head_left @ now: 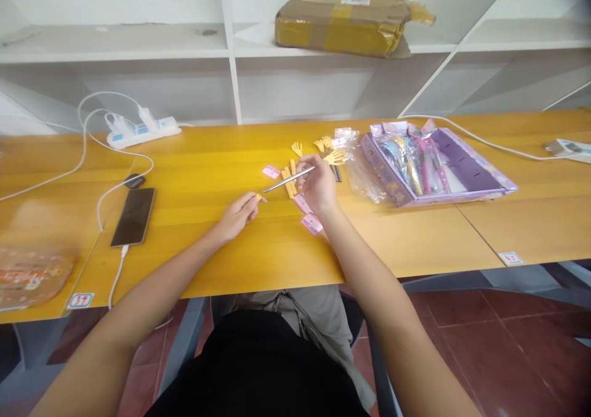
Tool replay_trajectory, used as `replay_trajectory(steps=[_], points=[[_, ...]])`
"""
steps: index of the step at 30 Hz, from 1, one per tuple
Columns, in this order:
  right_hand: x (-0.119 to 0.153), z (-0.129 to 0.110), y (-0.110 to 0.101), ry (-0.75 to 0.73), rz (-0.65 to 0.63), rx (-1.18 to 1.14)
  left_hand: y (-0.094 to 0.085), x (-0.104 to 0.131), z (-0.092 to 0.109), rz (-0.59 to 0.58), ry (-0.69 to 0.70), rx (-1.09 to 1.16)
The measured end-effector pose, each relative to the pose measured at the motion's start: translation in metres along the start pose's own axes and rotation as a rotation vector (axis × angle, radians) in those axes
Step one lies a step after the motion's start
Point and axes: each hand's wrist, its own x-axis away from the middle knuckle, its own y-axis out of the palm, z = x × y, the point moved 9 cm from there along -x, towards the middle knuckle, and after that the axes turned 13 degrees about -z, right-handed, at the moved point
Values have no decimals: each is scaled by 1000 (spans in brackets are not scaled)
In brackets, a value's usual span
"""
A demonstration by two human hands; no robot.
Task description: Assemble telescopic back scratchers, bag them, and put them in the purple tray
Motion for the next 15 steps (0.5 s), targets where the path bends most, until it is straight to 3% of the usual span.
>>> replay_trajectory(steps=[10,15], points=[[4,3,9,14,-14,42,2,-1,-4,-69,7,-115],[1,2,5,-86,-12,3,3,-1,-2,-71,-20,-188]])
